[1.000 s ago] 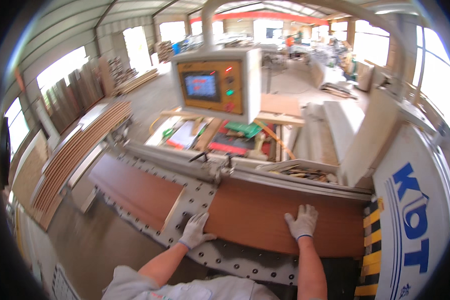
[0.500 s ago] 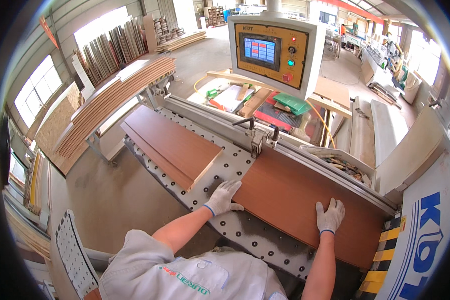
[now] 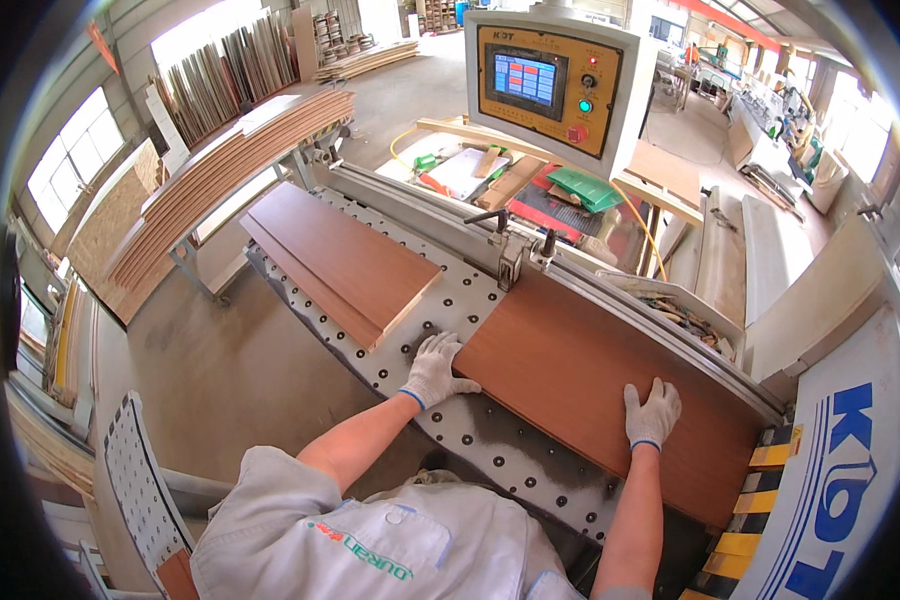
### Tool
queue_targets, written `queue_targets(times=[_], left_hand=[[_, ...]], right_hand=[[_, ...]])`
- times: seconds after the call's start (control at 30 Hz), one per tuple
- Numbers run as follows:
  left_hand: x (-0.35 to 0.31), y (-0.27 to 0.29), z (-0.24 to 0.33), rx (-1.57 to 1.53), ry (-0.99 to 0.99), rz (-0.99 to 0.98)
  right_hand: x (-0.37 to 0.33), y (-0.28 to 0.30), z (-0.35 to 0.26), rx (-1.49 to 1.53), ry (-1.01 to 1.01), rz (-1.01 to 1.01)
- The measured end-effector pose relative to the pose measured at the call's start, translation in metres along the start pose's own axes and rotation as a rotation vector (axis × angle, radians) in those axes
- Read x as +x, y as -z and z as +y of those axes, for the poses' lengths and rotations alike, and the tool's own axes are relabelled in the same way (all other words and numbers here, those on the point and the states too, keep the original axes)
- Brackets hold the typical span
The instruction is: The person feeds curved wooden panels into an industrial edge-banding machine, discards wood scraps into a bin, and stacks the processed panels onto a mobile cart.
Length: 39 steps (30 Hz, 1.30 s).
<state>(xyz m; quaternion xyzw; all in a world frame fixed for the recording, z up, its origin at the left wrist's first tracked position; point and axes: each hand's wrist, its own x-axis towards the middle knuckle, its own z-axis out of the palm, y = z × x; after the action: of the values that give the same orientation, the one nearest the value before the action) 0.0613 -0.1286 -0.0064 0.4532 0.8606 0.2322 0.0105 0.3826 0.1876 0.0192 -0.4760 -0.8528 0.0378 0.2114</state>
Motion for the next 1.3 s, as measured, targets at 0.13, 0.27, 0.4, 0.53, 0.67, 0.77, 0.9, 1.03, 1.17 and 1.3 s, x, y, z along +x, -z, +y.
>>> queue_targets(times=[0.13, 0.27, 0.4, 0.53, 0.67, 0.77, 0.9, 1.03, 1.17, 1.3], left_hand=[[-0.009, 0.006, 0.015, 0.023, 0.062, 0.016], [-0.015, 0.003, 0.022, -0.009, 0.118, 0.036], [-0.02, 0.008, 0.025, -0.02, 0.129, -0.034], [-0.033, 0.008, 0.031, -0.012, 0.185, -0.066], [-0.047, 0.004, 0.035, -0.096, 0.24, -0.035], [-0.061, 0.003, 0.031, -0.102, 0.244, -0.028], [-0.109, 0.013, 0.029, -0.165, 0.239, 0.035], [-0.184, 0.018, 0.044, -0.246, 0.41, 0.225], [-0.226, 0.017, 0.056, -1.362, 1.063, 0.192], [-0.237, 0.03, 0.064, -2.046, 1.039, -0.034]], right_hand=[[0.0, -0.002, 0.007, 0.011, 0.03, 0.011], [0.002, -0.002, 0.007, 0.003, 0.044, 0.005], [0.001, -0.003, 0.008, -0.01, 0.043, -0.039], [-0.007, 0.001, 0.007, -0.04, 0.028, -0.044], [-0.005, 0.001, 0.005, -0.037, 0.04, -0.038], [-0.015, 0.003, 0.008, -0.023, 0.044, -0.049], [-0.039, 0.007, 0.002, -0.003, 0.073, -0.07], [-0.078, 0.024, -0.014, 0.023, 0.145, -0.076], [-0.118, 0.04, -0.034, 0.039, 0.199, -0.099], [-0.14, 0.041, -0.045, 0.178, 0.152, -0.128]])
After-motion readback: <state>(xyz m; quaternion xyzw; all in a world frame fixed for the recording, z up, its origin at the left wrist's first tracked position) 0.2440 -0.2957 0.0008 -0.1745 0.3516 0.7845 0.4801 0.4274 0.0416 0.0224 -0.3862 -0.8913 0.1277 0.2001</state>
